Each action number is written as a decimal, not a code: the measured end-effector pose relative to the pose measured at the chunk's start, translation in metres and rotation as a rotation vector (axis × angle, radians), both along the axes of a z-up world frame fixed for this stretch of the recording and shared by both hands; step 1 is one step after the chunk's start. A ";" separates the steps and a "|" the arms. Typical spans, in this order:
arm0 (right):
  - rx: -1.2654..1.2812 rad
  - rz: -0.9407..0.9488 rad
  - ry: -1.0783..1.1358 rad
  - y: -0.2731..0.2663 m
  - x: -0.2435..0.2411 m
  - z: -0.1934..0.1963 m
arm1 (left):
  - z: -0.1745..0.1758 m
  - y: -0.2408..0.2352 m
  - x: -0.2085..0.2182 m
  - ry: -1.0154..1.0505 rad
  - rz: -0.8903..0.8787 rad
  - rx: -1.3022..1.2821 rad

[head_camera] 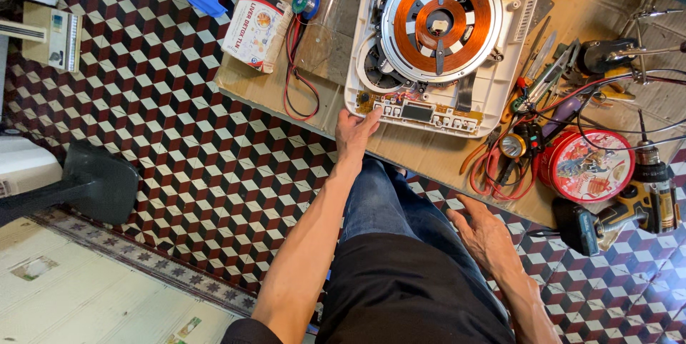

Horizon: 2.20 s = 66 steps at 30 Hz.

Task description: The person uses a power drill to remove screws from the bottom of a white induction cooktop, then opens the casing to reveal the internal components. They wipe the interior with a tissue and inspect the copper coil and circuit board.

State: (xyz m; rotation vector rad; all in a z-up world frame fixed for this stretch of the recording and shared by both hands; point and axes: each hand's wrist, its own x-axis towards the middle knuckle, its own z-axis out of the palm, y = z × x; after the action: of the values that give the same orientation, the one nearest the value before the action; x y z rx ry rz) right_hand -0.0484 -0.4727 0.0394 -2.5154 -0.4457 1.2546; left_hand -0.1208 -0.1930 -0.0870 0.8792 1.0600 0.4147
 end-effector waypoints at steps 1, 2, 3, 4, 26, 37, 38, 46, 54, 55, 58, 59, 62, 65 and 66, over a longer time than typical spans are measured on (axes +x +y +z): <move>0.032 0.008 -0.008 -0.001 0.000 -0.001 | 0.000 -0.002 0.001 -0.001 -0.015 -0.039; 0.063 0.015 -0.016 -0.002 0.001 -0.003 | -0.001 -0.005 0.002 -0.002 -0.030 -0.080; 0.069 0.027 -0.019 -0.003 0.001 -0.005 | -0.002 -0.008 0.004 -0.016 -0.022 -0.109; 0.073 0.038 -0.021 -0.004 0.000 -0.008 | -0.004 -0.011 0.005 -0.029 -0.016 -0.139; 0.122 0.060 -0.036 0.010 0.012 0.003 | -0.004 -0.025 0.016 -0.034 0.014 -0.189; 0.205 0.036 -0.076 0.003 0.007 -0.004 | -0.003 -0.027 0.021 -0.021 0.001 -0.151; 0.218 0.031 -0.069 0.003 0.006 -0.003 | -0.003 -0.027 0.020 -0.025 -0.013 -0.163; 0.236 0.033 -0.117 -0.001 0.006 -0.006 | -0.020 -0.037 0.013 -0.311 0.043 -0.439; 0.189 -0.007 -0.092 -0.002 0.010 0.001 | -0.037 -0.035 0.010 -0.351 0.062 -0.505; 0.139 -0.026 -0.059 -0.001 0.010 0.001 | -0.036 -0.033 0.009 -0.347 0.066 -0.503; 0.209 -0.021 -0.135 -0.007 0.014 0.000 | -0.029 -0.034 0.012 -0.345 0.053 -0.496; 0.267 -0.005 -0.190 -0.013 0.016 0.000 | -0.027 -0.037 0.015 -0.338 0.045 -0.490; 0.403 0.015 -0.263 -0.020 0.018 -0.003 | -0.020 -0.030 0.010 -0.350 0.018 -0.465; 0.329 -0.012 -0.243 -0.030 0.022 -0.001 | -0.024 -0.032 0.010 -0.302 0.008 -0.447; 0.327 -0.029 -0.247 -0.032 0.025 0.001 | -0.027 -0.030 0.011 -0.292 0.008 -0.447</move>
State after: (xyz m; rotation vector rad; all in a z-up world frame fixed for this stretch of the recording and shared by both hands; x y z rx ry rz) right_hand -0.0233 -0.5050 0.0399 -2.3877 -0.6132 0.7859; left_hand -0.1101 -0.2235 -0.1138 0.4015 0.8387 0.2850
